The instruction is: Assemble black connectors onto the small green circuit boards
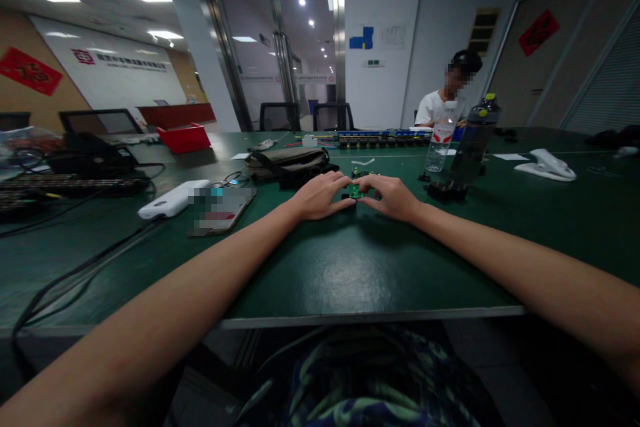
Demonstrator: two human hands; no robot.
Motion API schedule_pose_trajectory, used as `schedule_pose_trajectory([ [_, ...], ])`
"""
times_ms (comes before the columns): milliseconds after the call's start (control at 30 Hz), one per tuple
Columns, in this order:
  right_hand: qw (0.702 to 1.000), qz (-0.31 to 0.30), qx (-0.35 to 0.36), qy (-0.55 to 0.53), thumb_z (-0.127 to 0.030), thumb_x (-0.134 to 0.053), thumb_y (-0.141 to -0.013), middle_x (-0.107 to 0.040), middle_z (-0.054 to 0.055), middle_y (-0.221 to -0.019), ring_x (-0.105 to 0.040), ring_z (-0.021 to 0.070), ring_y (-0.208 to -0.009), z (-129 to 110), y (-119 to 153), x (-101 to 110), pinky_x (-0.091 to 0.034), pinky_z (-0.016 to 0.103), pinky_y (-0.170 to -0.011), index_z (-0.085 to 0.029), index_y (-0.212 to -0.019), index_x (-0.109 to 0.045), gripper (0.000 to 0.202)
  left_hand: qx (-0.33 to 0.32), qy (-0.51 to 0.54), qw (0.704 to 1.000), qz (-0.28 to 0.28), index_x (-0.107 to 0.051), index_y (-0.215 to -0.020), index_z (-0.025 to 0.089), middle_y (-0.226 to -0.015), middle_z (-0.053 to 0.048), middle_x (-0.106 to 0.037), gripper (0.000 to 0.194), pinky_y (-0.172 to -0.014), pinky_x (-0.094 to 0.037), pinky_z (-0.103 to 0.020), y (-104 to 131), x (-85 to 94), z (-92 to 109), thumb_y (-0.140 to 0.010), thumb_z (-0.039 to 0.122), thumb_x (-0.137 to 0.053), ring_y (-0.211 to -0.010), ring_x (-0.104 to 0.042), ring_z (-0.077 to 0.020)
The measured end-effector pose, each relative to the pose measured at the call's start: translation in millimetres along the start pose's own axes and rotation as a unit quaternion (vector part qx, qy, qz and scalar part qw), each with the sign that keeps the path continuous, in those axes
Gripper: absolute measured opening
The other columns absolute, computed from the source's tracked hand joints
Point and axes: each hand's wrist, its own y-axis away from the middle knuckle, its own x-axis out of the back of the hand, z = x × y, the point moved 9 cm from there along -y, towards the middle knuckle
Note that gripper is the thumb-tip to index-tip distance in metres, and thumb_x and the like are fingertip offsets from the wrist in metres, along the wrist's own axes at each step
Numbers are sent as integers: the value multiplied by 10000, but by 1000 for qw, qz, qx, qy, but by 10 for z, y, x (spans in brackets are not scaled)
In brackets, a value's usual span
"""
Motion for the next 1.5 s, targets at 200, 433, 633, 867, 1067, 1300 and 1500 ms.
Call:
schedule_pose_trajectory([
  [200, 1000, 6, -20, 11, -286, -654, -874, -711, 57, -954, -662, 174, -763, 30, 9, 13, -534, 293, -709, -204, -1051, -612, 199, -2, -22, 1000, 11, -604, -1145, 172, -1034, -105, -648, 438, -854, -471, -364, -6, 41, 15, -984, 535, -420, -974, -606, -245],
  [433, 993, -9, -100, 60, -357, -698, -844, -690, 13, -803, -654, 176, -701, 162, 23, 33, -467, 271, -672, -196, -1163, -578, 377, 16, -48, 998, 29, -617, -1138, 177, -1028, -101, -651, 446, -853, -479, -365, -1, 75, -37, -981, 543, -416, -963, -615, -242],
  [633, 985, -54, -134, 90, -339, -673, -868, -665, -22, -686, -613, 153, -597, 226, 40, -20, -404, 248, -636, -196, -1185, -597, 356, 24, -61, 997, 26, -619, -1150, 180, -1041, -102, -654, 450, -850, -476, -366, 5, 79, -39, -986, 542, -408, -960, -620, -239],
  [867, 983, -63, -135, 108, -346, -668, -867, -662, -26, -674, -608, 153, -588, 239, 51, -45, -384, 247, -631, -203, -1171, -601, 343, 21, -85, 996, 13, -616, -1160, 174, -1054, -108, -653, 451, -838, -467, -360, -4, 67, -20, -980, 543, -427, -967, -619, -242],
  [1067, 977, -89, -120, 155, -366, -626, -890, -690, 14, -748, -629, 186, -662, 187, 39, -58, -382, 271, -660, -185, -1189, -589, 351, 7, -109, 994, 10, -619, -1160, 156, -1059, -119, -654, 473, -838, -462, -362, -9, 73, 12, -987, 544, -411, -968, -610, -245],
  [1300, 959, -125, -72, 245, -435, -534, -936, -728, 107, -869, -637, 248, -812, 85, -8, -77, -371, 340, -794, -144, -1205, -612, 404, -10, -132, 991, 11, -624, -1143, 158, -1079, -123, -653, 476, -842, -460, -362, -8, 68, 44, -991, 549, -399, -978, -598, -245],
  [1500, 954, -135, -57, 260, -463, -517, -936, -729, 150, -966, -619, 275, -889, 67, -14, -91, -353, 367, -830, -136, -1198, -635, 435, -12, -133, 991, 10, -625, -1151, 165, -1073, -125, -649, 473, -837, -454, -365, -6, 69, 52, -989, 548, -401, -979, -593, -245],
])
